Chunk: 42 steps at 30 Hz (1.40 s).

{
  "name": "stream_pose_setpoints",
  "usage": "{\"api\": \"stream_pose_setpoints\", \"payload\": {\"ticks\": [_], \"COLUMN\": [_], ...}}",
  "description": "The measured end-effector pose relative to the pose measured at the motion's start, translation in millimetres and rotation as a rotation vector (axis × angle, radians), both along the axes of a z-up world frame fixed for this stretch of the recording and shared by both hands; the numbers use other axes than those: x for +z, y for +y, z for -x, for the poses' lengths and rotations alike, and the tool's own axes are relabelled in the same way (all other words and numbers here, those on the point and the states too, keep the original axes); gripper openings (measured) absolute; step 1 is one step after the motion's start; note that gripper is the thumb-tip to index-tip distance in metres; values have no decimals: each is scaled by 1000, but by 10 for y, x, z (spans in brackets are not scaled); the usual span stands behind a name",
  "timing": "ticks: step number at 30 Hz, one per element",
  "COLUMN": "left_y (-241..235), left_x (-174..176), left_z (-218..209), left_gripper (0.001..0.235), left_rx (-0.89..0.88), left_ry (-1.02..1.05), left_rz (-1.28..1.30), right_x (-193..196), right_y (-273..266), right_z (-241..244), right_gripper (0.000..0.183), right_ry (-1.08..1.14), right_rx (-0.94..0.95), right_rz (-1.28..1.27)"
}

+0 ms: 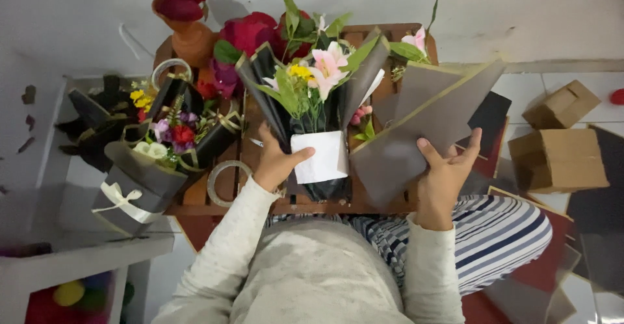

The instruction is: The person wraps a flower bouquet in black and gray paper, secures the base with white paper and tape, and adds a second layer of gray wrapping paper. They use scissors to cut tape and adjust the arrangement throughout the process.

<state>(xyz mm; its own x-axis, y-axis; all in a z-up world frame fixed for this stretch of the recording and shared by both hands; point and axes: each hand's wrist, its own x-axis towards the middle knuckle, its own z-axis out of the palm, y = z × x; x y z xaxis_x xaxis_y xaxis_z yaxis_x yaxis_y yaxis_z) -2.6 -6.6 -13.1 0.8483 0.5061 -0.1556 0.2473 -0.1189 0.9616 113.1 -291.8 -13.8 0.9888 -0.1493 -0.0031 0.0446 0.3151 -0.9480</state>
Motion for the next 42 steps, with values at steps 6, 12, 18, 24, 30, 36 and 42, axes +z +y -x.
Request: {"api": "stream_pose_setpoints", "payload": {"ticks": [6, 12, 18, 24, 30, 36, 42], "left_y": [-355, -605, -524, 152, 45, 27, 114], "left_x": [817, 576, 772, -125, 66, 179, -134], "left_z": [214, 71, 154, 333, 96, 10, 11], "left_gripper": [102, 66, 50, 82, 101, 122, 137], "left_rx": [1, -259, -53, 115, 11, -48, -67], "left_ry": [-238, -347, -314, -110, 117, 127, 140], "left_rz": [-322, 343, -51, -101, 22, 14, 138], "right_x": [702, 865, 1028, 201, -146, -95, -79], "right_y": [73, 369, 576, 1, 30, 184, 150], "right_z": [197, 469, 567, 47, -76, -12, -12], "right_gripper": [119, 123, 118, 121, 133, 129, 128], "right_ry": [-53, -173, -270, -249, -194, -168, -179], "right_rx": [132, 302, 279, 68, -42, -9, -17], "right_rz": [-100, -87, 41, 141, 215, 367, 499]}}
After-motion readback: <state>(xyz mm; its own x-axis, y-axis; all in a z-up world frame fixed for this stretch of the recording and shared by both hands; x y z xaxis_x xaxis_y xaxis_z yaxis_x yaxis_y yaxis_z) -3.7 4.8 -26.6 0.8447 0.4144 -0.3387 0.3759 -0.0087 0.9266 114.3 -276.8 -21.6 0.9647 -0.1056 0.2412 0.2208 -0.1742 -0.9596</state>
